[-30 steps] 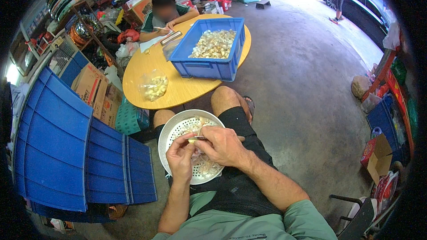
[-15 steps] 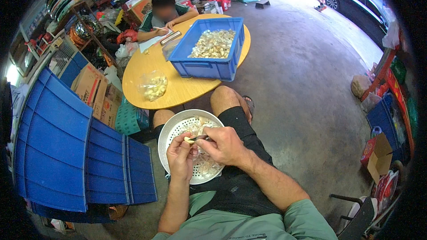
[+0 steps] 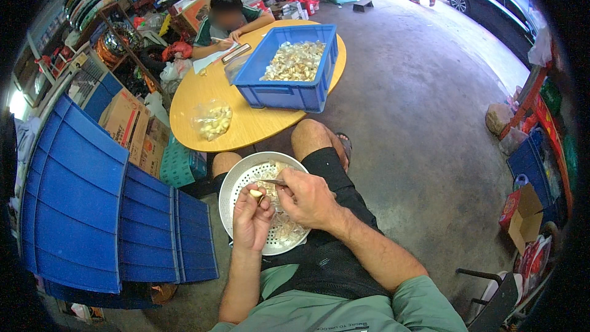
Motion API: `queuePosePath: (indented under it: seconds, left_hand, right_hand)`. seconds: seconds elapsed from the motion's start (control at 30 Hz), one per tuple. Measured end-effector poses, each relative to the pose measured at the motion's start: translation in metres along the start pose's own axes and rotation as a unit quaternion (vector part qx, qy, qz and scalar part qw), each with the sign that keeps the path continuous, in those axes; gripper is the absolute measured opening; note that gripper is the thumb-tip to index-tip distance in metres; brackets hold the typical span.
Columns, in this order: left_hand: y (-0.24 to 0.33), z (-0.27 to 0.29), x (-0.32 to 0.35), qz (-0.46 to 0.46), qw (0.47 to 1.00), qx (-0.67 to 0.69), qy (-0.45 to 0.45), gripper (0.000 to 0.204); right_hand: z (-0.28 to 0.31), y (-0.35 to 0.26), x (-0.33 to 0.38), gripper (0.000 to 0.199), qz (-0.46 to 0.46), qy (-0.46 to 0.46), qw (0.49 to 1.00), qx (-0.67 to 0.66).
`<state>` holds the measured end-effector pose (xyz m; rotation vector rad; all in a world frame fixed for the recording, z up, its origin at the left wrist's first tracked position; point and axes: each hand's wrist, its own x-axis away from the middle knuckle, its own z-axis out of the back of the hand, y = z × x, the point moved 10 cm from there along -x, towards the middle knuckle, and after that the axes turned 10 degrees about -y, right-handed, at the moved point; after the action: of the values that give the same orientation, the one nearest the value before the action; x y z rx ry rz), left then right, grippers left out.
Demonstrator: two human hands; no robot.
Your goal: The person sits at a table and peels garlic cloves one by one using a small knife, placing the peeled cloves into a blue crate and the skins into a white colander on their lap.
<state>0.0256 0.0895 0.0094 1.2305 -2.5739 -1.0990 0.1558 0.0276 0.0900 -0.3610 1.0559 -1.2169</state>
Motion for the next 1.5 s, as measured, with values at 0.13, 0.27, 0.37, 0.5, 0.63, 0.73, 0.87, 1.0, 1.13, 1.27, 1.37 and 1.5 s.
queuePosePath:
  seconds: [0.13, 0.27, 0.37, 0.5, 0.63, 0.73, 0.87, 1.0, 1.13, 1.27, 1.37, 1.5]
  left_hand:
    - [0.000, 0.000, -0.001, -0.006, 0.999, -0.028, 0.015, 0.024]
    - [0.003, 0.000, 0.001, -0.018, 0.997, -0.076, 0.022, 0.024]
    - [0.005, -0.002, 0.001, -0.024, 0.991, -0.127, 0.026, 0.025]
    - [0.010, -0.003, 0.003, -0.038, 0.981, -0.184, 0.045, 0.021]
    - [0.017, -0.005, 0.004, -0.063, 0.974, -0.216, 0.039, 0.025]
    - [0.021, -0.003, 0.005, -0.080, 0.964, -0.251, 0.036, 0.025]
    - [0.023, -0.007, 0.005, -0.088, 0.961, -0.258, 0.041, 0.024]
    - [0.023, -0.005, 0.006, -0.085, 0.960, -0.265, 0.044, 0.024]
    - [0.021, -0.001, 0.006, -0.080, 0.958, -0.271, 0.048, 0.022]
    - [0.015, 0.002, 0.005, -0.056, 0.977, -0.201, 0.043, 0.023]
    - [0.013, 0.002, 0.005, -0.044, 0.983, -0.172, 0.051, 0.026]
    - [0.012, 0.000, 0.005, -0.034, 0.984, -0.166, 0.062, 0.026]
  right_hand:
    - [0.002, -0.013, -0.002, 0.017, 0.006, -0.023, 1.000, 0.004]
    - [-0.004, -0.020, -0.003, 0.024, 0.030, -0.032, 0.998, 0.053]
    - [-0.004, -0.018, -0.002, 0.028, 0.049, -0.009, 0.996, 0.070]
    - [-0.003, -0.018, -0.001, 0.029, 0.049, -0.013, 0.994, 0.093]
    - [-0.003, -0.019, -0.001, 0.027, 0.058, -0.021, 0.992, 0.107]
    - [-0.005, -0.021, 0.000, 0.025, 0.065, -0.027, 0.992, 0.108]
    - [-0.003, -0.016, 0.000, 0.023, 0.048, -0.006, 0.996, 0.071]
    - [-0.004, -0.017, 0.000, 0.022, 0.053, -0.020, 0.995, 0.087]
    - [-0.006, -0.020, -0.001, 0.021, 0.051, -0.041, 0.995, 0.074]
    - [-0.003, -0.014, 0.000, 0.022, 0.035, -0.023, 0.998, 0.046]
    - [-0.004, -0.009, 0.000, 0.024, 0.014, -0.023, 0.999, 0.032]
    - [-0.005, -0.010, -0.002, 0.025, 0.009, -0.039, 0.999, 0.028]
